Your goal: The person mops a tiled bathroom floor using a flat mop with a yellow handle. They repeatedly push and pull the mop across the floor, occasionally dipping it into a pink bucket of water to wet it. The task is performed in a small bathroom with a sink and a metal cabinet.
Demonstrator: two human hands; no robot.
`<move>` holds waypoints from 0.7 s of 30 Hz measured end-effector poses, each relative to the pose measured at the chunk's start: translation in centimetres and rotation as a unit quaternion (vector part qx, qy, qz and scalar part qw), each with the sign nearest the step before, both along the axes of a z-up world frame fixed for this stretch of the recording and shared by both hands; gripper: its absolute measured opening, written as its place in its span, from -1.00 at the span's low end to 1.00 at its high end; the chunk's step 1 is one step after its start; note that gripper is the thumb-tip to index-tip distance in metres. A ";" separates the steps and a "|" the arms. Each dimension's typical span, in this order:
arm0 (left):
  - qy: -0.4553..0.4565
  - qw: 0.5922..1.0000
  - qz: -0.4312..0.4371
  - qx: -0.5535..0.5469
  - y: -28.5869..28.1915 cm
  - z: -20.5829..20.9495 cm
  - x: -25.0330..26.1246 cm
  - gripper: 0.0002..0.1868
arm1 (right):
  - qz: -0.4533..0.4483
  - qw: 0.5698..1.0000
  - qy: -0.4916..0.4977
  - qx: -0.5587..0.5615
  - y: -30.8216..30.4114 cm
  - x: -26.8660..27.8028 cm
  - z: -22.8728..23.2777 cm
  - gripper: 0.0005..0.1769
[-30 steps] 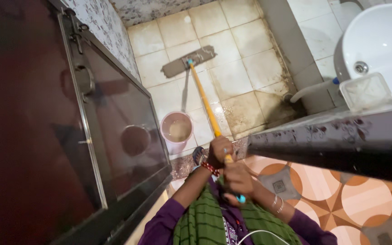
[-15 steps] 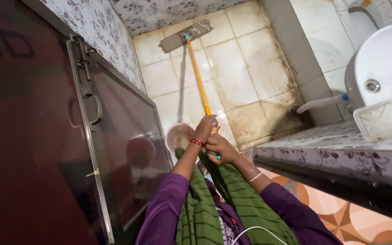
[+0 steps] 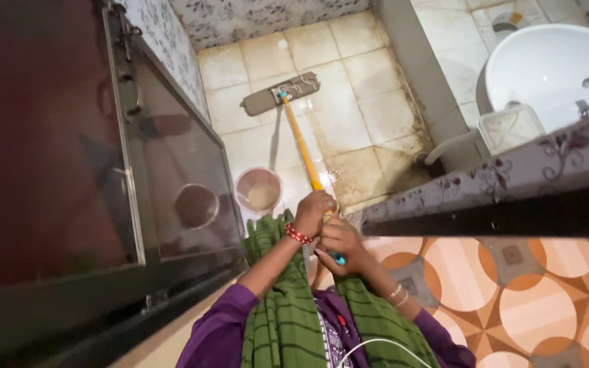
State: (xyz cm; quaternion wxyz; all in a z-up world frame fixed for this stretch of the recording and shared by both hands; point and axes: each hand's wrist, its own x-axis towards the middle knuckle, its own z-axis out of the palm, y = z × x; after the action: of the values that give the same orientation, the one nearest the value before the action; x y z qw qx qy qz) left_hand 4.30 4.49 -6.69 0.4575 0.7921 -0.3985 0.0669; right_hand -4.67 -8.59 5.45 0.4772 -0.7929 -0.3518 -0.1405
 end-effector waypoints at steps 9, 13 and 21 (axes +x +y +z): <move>-0.011 0.987 -0.084 -0.134 -3.4 7.4 -8.3 -0.76 | 0.102 0.981 -0.106 0.130 -2.3 -6.0 8.6 -0.89; -0.059 0.972 -0.108 -0.198 -4.4 6.7 -7.4 -0.70 | 0.119 0.969 -0.143 0.165 -2.3 -5.3 7.2 -0.82; -0.071 0.976 -0.101 -0.181 -4.8 2.9 -1.8 -0.76 | 0.084 0.979 -0.129 0.134 -3.3 -0.9 2.0 -0.80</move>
State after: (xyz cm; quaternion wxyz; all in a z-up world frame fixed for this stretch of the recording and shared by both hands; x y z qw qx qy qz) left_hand 2.50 -0.26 -3.80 0.5681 0.6453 -0.4892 0.1471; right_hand -5.60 -11.89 7.44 0.5396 -0.6650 -0.4534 -0.2469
